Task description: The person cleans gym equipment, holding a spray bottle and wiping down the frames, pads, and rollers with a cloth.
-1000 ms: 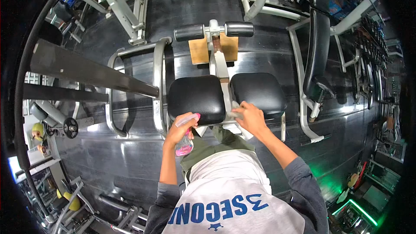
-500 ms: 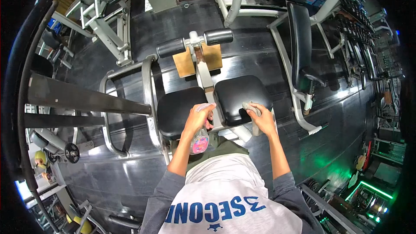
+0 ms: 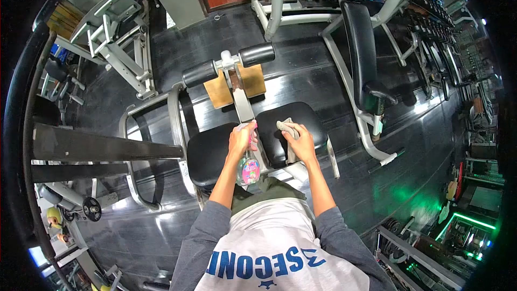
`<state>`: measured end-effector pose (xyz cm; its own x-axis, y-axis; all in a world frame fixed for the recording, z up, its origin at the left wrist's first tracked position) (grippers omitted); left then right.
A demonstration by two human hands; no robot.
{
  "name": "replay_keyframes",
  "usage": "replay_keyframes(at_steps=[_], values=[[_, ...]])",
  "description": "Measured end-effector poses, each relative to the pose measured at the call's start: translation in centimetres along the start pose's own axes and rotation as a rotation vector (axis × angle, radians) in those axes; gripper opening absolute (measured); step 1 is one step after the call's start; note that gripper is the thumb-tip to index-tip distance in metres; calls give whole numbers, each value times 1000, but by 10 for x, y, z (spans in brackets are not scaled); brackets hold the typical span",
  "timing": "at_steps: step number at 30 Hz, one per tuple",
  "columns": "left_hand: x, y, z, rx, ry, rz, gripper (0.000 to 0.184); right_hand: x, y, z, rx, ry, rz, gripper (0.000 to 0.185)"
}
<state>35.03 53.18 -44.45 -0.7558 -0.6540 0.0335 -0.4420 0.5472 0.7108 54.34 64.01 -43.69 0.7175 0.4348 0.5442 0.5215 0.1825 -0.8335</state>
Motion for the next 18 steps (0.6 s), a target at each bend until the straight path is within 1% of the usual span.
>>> replay_keyframes(at_steps=[1,2,4,7,9,10,11,13,15,16,18], values=[[0,1,2,10,41,5,44,-1,0,2,-36,-10,-18,32],[0,2,5,11,38,3,44,-2,0,2,-48,5,-13,32],[0,-4,13,21,72,-75,41,-3,2,4,-52,16,-28,32],[1,-8,21,84,51,-68,42,-3,3,6,-45,29,-46,32],[1,-8,24,67,81,-85,41,-3,2,9,-73,30,-27,32],[4,-8,25,94,76,-90,41,-2,1,11,-121,21,-2,32],[7,-8,26,121,71,-94,41,-3,2,13,-120,17,-6,32],[13,-12,32,133,54,-148,42,-5,1,19,-71,75,18,31],[18,-14,37,205,-49,-200,46,-5,-4,28,-102,48,-26,31],[20,-15,39,210,-48,-206,46,-5,-9,35,-85,-4,-103,31],[22,-17,43,199,-149,-237,45,-10,-14,51,-19,-114,-233,31]])
Point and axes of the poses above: each hand's wrist, its own z-axis towards the middle knuckle, its own x-axis out of the back of the hand, y = z × x, the point moved 1 cm from there along z, towards the middle knuckle, and after that the axes turned 5 degrees about y, right-handed, at the moved point
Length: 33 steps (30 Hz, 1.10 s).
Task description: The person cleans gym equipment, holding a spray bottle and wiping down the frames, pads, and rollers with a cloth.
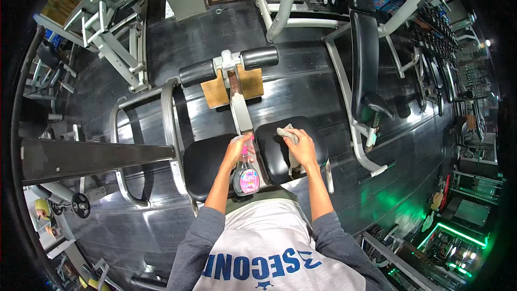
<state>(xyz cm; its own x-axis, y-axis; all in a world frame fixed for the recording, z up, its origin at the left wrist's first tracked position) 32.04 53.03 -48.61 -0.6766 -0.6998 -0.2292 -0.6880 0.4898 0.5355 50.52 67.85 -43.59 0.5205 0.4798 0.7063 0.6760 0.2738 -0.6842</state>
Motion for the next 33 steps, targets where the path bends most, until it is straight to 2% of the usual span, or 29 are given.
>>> replay_keyframes(at_steps=[5,7,9,11,12,13,15,16,19,21,23,24,27,29,30,31,33], values=[[15,-9,18,-73,-54,91,40,-42,3,46,139,-158,-278,27],[16,-11,19,-98,-50,34,39,-61,-2,58,305,-145,-447,26],[19,-11,23,-85,-45,-10,38,-67,-4,62,268,-210,-473,26],[23,-11,29,-72,-40,-52,38,-62,-7,62,475,-334,-441,27],[23,-11,31,-59,-20,-49,39,-51,-14,62,463,-491,-358,28],[23,-10,32,-45,1,-48,40,-40,-19,62,458,-503,-364,28],[22,-10,33,-20,21,-57,40,-27,-21,63,466,-671,-334,30],[22,-10,33,-21,26,-67,40,-27,-11,69,476,-624,-346,30],[24,-13,33,-27,18,-91,40,-49,-3,92,309,-484,-416,30],[24,-13,33,-36,-1,-100,40,-77,3,104,281,-485,-416,31],[23,-10,30,-77,-6,-120,39,-109,12,107,491,-475,-436,31],[22,-9,28,-71,-5,-120,39,-102,-20,106,477,-677,-475,33],[21,-7,26,-32,8,-144,39,-101,-34,97,630,-802,-517,36],[21,-9,27,-47,20,-160,37,-112,-14,111,522,-759,-524,39],[22,-10,28,-47,23,-165,37,-112,-22,120,391,-757,-541,43],[22,-10,27,-61,17,-165,38,-122,-18,128,393,-761,-543,43],[22,-10,29,-75,9,-164,38,-144,-15,139,386,-814,-849,38]])
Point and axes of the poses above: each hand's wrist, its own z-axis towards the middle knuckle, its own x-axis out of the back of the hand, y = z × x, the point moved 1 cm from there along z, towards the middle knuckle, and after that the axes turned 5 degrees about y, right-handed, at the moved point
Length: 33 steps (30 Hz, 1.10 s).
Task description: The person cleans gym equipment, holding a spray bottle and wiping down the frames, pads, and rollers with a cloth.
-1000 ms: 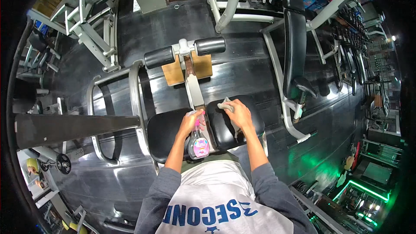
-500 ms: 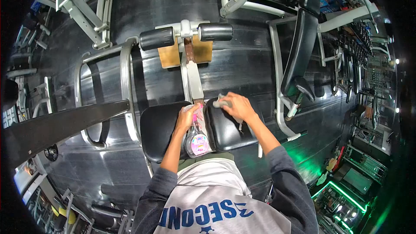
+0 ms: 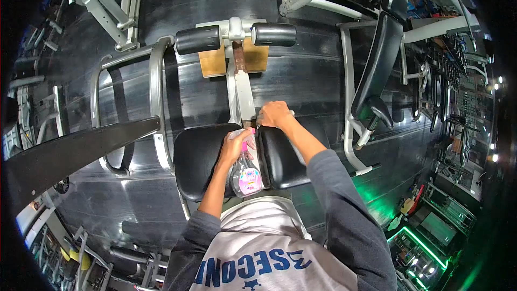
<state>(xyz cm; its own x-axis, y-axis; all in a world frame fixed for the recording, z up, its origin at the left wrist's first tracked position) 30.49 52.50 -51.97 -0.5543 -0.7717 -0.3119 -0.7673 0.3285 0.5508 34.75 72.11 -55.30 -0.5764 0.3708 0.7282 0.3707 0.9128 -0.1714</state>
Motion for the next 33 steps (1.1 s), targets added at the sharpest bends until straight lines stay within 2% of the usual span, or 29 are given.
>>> replay_keyframes(at_steps=[2,4,5,8,9,10,12,14,16,17,19,22,23,24,26,29,30,32,33], values=[[1,0,0,3,7,6,39,-6,-4,6,34,19,-66,35],[0,3,-3,0,1,-5,39,10,-9,-5,262,-70,43,36],[-1,4,-4,-5,-7,-14,39,0,-6,-9,483,18,116,35],[1,1,-1,-12,-18,-46,38,8,-28,-43,626,-152,17,32],[2,2,-2,-3,-20,-40,38,18,-31,-52,679,-103,-39,33],[2,3,-2,-3,-19,-40,38,15,-25,-49,679,-104,-38,33],[2,4,-2,34,-6,11,38,12,-10,-33,501,82,35,33],[1,7,-5,31,-14,2,38,14,1,-19,213,49,78,34],[1,7,-4,28,-29,-1,38,-4,23,-1,-47,-8,-34,37],[1,5,-3,20,-36,-17,37,-6,35,2,-53,-4,-30,37],[1,4,-3,15,-45,-31,37,0,52,-4,-353,-171,60,40],[0,5,-2,1,-16,-29,36,5,62,-20,-244,-168,224,43],[0,5,-2,11,-11,-11,37,-1,56,-27,-228,-13,211,40],[0,5,-2,21,-7,7,37,-2,49,-34,-235,-11,215,40],[0,3,-1,18,-2,12,37,8,31,-50,43,155,325,35],[-1,5,-2,22,-7,18,39,15,8,-80,259,146,323,32],[-1,7,-3,19,-10,24,39,12,7,-87,263,194,345,31],[-1,11,-5,59,-4,66,39,-9,25,-93,197,451,308,30],[1,8,-2,50,-4,72,39,-8,33,-92,45,405,300,31]])
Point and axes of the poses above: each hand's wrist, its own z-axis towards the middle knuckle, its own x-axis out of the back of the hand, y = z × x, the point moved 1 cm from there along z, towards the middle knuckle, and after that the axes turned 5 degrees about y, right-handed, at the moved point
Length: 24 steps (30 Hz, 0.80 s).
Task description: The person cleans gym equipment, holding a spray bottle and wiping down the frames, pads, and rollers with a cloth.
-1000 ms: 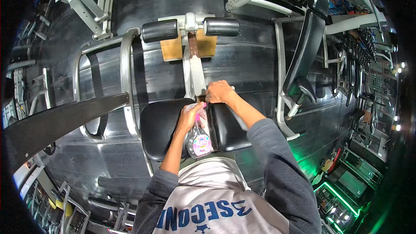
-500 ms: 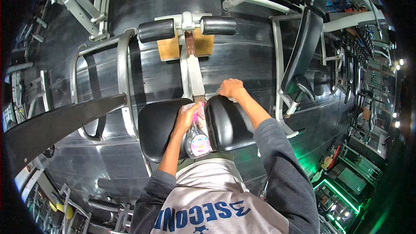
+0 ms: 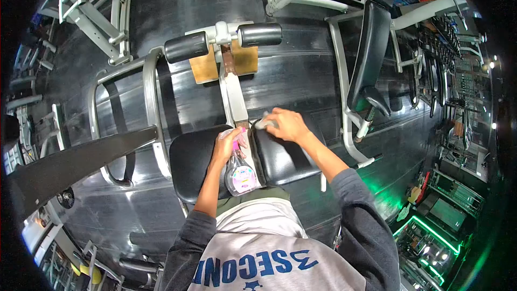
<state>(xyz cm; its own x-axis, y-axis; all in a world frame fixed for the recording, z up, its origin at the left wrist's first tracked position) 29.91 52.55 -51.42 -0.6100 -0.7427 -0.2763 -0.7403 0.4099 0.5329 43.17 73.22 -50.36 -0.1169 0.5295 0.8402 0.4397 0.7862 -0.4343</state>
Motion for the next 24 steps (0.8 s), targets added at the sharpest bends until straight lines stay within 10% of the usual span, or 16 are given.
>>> replay_keyframes(at_steps=[3,11,15,24], values=[[1,-9,8,-53,-12,-1,48,9,14,1,-228,54,-73,30],[-1,-8,10,-61,35,29,42,23,-11,-43,125,36,97,27],[1,-11,13,-70,33,8,43,12,18,-27,-313,190,-51,25],[5,-29,28,-62,38,141,38,30,-30,-65,-61,42,5,27]])
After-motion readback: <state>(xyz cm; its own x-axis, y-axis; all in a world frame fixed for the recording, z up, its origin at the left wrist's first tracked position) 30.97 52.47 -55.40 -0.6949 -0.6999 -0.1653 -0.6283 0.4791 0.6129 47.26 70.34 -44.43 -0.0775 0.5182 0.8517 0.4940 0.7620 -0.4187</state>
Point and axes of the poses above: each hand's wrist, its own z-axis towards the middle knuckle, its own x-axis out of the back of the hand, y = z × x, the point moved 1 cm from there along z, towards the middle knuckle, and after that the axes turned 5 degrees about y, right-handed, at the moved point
